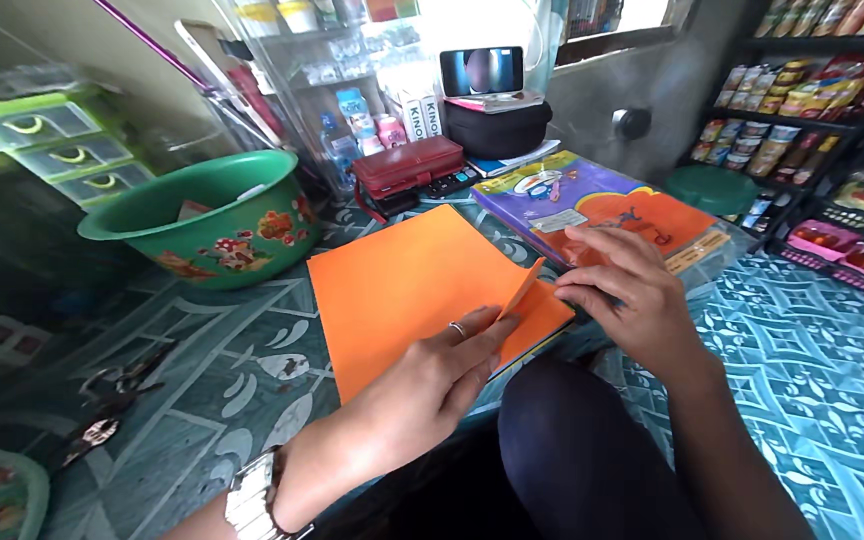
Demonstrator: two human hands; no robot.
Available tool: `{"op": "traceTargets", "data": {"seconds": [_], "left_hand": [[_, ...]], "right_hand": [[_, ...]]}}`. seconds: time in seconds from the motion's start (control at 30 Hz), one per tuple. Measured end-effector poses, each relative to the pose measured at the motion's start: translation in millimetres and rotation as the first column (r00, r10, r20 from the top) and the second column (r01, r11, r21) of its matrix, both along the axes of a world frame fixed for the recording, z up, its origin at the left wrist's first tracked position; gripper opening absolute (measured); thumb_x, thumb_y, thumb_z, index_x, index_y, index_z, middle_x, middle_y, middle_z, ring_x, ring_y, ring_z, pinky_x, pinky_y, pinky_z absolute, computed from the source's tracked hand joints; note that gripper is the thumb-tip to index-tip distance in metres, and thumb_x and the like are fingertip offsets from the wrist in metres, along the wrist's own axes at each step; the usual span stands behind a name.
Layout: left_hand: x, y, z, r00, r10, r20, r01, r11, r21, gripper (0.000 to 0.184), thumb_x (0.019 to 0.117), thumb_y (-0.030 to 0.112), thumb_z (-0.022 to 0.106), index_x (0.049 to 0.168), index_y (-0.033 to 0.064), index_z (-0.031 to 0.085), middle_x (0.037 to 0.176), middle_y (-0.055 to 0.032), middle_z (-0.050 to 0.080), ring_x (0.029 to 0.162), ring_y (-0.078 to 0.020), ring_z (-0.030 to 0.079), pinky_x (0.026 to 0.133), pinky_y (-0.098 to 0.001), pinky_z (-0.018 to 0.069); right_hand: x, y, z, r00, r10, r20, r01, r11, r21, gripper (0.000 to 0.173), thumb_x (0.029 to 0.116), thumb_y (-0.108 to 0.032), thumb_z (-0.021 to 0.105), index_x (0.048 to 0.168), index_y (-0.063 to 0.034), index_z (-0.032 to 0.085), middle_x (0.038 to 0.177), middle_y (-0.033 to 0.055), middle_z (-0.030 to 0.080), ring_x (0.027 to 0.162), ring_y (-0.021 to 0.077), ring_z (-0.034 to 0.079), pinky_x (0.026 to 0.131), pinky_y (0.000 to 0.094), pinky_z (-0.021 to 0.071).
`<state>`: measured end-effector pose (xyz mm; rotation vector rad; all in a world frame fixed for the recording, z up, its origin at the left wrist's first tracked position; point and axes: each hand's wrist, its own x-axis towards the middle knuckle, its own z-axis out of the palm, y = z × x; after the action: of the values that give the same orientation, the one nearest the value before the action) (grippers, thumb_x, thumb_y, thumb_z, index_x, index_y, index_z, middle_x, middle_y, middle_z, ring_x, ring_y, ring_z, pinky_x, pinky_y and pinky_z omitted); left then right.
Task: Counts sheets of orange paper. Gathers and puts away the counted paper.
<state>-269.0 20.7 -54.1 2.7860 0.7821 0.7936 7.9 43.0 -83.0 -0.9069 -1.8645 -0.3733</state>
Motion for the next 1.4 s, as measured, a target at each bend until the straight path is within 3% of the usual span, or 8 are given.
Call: {"op": "traceTargets", "data": {"seconds": [0.17,0.27,0.43,0.63,0.83,1.1,1.27,1.4], "left_hand": [[0,1,2,0.999,-0.015,-0.028,0.016,0.999,0.041,0.049,0.1017,0.009,0.04,0.148,0.0095,0.055,0.132,-0.0146,0.067,0.117,-0.0163,0.067,0.095,-0.0231,0.0526],[0,1,2,0.999,-0.019,-0.043,0.021,0.998,0.057,0.051,0.1021,0.007,0.039,0.151,0.0138,0.052,0.133,-0.0151,0.066,0.116,-0.0178,0.068,0.092,-0.0249,0.0543],[0,1,0,0.999,-0.006,-0.048,0.009,0.998,0.064,0.046,0.1027,0.01,0.039,0.145,0.007,0.058,0.135,-0.0149,0.066,0.124,-0.0176,0.064,0.098,-0.0243,0.0518],[0,0,-2,1.0,0.011,-0.017,-0.011,1.0,0.003,0.045,0.1045,0.031,0.053,0.144,0.0099,0.06,0.134,-0.0138,0.066,0.115,-0.0142,0.067,0.092,-0.0224,0.0541],[0,0,0,1.0,0.011,-0.009,-0.011,1.0,-0.02,0.041,0.1051,0.024,0.052,0.142,0.0102,0.061,0.135,-0.0132,0.066,0.119,-0.0125,0.065,0.096,-0.0204,0.052],[-1,0,4,1.0,0.001,-0.009,-0.002,0.999,-0.045,0.041,0.1058,0.018,0.046,0.143,0.0085,0.06,0.13,-0.0113,0.068,0.117,-0.0077,0.065,0.096,-0.0166,0.0499],[-1,0,0,1.0,0.008,0.014,-0.008,0.999,-0.038,0.042,0.1049,0.028,0.053,0.143,0.0106,0.061,0.132,-0.0131,0.067,0.114,-0.0108,0.067,0.091,-0.0197,0.0535],[-1,0,-1,1.0,0.013,-0.014,-0.013,1.0,-0.001,0.043,0.102,0.017,0.051,0.143,0.0103,0.061,0.135,-0.0121,0.066,0.118,-0.0118,0.066,0.094,-0.0199,0.0527]], "right_hand": [[4,-7,3,0.999,-0.041,-0.016,0.039,0.991,-0.13,0.033,0.0971,-0.039,0.066,0.107,-0.009,0.076,0.137,0.0127,0.065,0.126,0.0301,0.06,0.101,0.0499,0.0477],[13,-13,3,0.996,0.084,0.037,-0.069,0.95,-0.303,0.039,0.0938,-0.051,0.066,0.106,-0.0153,0.076,0.151,0.0079,0.054,0.138,0.0249,0.051,0.111,0.0508,0.0424],[12,-11,-3,0.99,0.127,0.053,-0.101,0.933,-0.345,0.031,0.0952,-0.044,0.066,0.1,-0.0174,0.08,0.153,0.0098,0.051,0.142,0.0249,0.048,0.118,0.0526,0.0359],[10,-10,0,0.994,0.105,0.031,-0.089,0.941,-0.328,0.026,0.0959,-0.037,0.066,0.1,-0.0162,0.08,0.151,0.0098,0.054,0.139,0.0243,0.051,0.114,0.049,0.0412],[11,-8,-2,0.989,0.146,0.036,-0.125,0.931,-0.344,0.034,0.0932,-0.048,0.067,0.1,-0.0171,0.081,0.153,0.0099,0.052,0.144,0.0256,0.046,0.119,0.0563,0.0335],[5,-7,-1,0.989,0.146,0.005,-0.14,0.957,-0.254,0.024,0.0972,-0.033,0.065,0.102,-0.0155,0.081,0.149,0.0109,0.055,0.141,0.0255,0.05,0.118,0.054,0.0362],[-2,-4,2,0.992,0.128,-0.018,-0.129,0.98,-0.149,0.021,0.0978,-0.027,0.066,0.098,-0.0125,0.081,0.142,0.0131,0.061,0.136,0.0263,0.054,0.114,0.0499,0.0412],[-6,-2,2,0.994,0.099,-0.042,-0.101,0.993,-0.061,0.022,0.0968,-0.028,0.068,0.096,-0.0099,0.081,0.137,0.014,0.064,0.131,0.0277,0.057,0.109,0.0458,0.0447]]}}
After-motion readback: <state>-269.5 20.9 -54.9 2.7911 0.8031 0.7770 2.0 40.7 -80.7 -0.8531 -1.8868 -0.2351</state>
